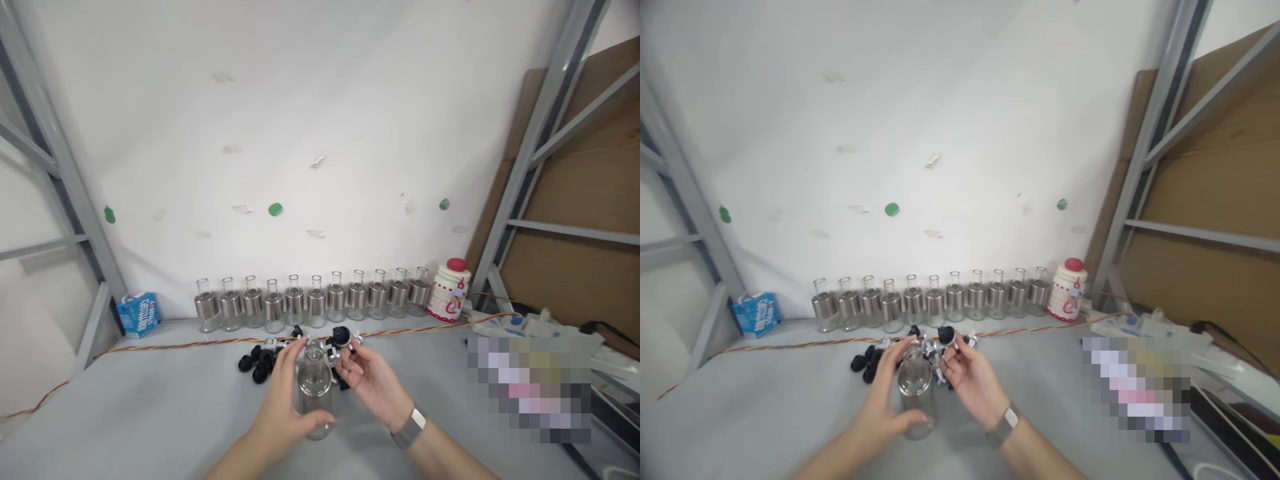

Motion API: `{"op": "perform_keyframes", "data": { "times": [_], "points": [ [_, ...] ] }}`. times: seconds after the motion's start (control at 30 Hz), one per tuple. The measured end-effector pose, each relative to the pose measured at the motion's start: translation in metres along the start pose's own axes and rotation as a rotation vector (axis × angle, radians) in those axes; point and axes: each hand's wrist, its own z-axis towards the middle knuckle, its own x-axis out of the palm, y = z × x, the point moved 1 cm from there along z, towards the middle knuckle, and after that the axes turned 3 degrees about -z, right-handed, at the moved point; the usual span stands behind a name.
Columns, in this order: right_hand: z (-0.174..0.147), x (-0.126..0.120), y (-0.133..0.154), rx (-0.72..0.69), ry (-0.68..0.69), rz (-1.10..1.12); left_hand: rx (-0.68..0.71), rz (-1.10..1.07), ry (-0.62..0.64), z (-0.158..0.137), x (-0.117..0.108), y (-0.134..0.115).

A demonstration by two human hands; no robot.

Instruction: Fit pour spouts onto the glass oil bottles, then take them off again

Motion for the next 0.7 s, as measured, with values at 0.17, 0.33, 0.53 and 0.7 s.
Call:
{"op": "perform_keyframes", "data": {
  "times": [0.17, 0.33, 0.53, 0.7],
  "points": [
    [-0.035, 0.033, 0.005, 0.069, 0.053, 0.042, 0.37, 0.316, -0.508, -0.004, -0.027, -0.025],
    [-0.082, 0.065, -0.011, 0.227, 0.298, 0.022, 0.624, 0.539, -0.347, -0.002, -0.031, -0.073],
    [-0.09, 0.066, -0.025, 0.307, 0.405, -0.045, 0.597, 0.665, -0.185, 0.002, -0.032, -0.08],
    [-0.089, 0.062, -0.027, 0.366, 0.436, -0.038, 0.603, 0.716, -0.102, 0.004, -0.036, -0.074]
  ]
}}
